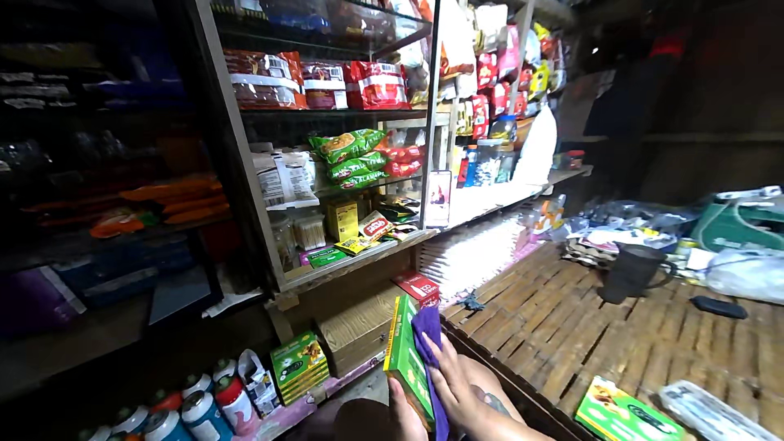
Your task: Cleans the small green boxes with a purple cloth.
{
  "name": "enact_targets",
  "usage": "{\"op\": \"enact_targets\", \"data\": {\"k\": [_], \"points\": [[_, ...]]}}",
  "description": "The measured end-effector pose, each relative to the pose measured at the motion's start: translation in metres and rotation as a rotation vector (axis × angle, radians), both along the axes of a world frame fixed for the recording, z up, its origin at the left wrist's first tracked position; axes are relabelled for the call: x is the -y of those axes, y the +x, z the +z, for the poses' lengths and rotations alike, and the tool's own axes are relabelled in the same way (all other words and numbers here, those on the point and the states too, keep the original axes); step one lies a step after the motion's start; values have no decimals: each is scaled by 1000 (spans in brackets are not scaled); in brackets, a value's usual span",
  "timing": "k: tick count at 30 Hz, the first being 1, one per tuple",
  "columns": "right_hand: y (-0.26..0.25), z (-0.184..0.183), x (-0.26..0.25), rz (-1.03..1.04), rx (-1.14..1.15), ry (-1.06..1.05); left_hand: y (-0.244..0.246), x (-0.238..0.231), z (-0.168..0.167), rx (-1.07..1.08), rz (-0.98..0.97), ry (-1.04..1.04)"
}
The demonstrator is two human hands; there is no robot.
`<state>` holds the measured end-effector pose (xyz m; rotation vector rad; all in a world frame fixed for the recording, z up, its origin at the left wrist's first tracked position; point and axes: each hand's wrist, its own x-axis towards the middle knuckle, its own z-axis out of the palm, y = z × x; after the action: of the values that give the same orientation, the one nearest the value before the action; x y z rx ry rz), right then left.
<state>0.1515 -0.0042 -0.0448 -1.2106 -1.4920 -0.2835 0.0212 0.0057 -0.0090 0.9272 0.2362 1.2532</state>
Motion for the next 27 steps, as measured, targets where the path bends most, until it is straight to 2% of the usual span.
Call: {"op": "enact_targets", "data": {"k": [3,6,8,10,13,16,18,20,22,24,27], "points": [[-15,1,9,82,136,54,-9,0,19,-146,63,43],[-23,16,14,143,250,93,-15,7,36,-230,-12,-61],[-26,31,18,153,275,106,-27,16,45,-380,-39,-39],[-30,48,22,146,247,125,-34,16,43,-522,-78,53],[-26,65,24,106,251,79,-32,4,13,-566,-134,312],[-22,75,20,66,245,79,-39,12,26,-699,-219,335],[-19,75,19,66,258,76,-41,9,19,-726,-238,355],[-21,71,20,71,234,97,-41,9,18,-695,-230,332],[-22,61,20,69,233,102,-33,11,6,-571,-172,249],[-24,50,21,61,241,112,-29,16,18,-462,-139,97],[-27,31,20,75,271,141,-19,8,23,-232,-134,11]]}}
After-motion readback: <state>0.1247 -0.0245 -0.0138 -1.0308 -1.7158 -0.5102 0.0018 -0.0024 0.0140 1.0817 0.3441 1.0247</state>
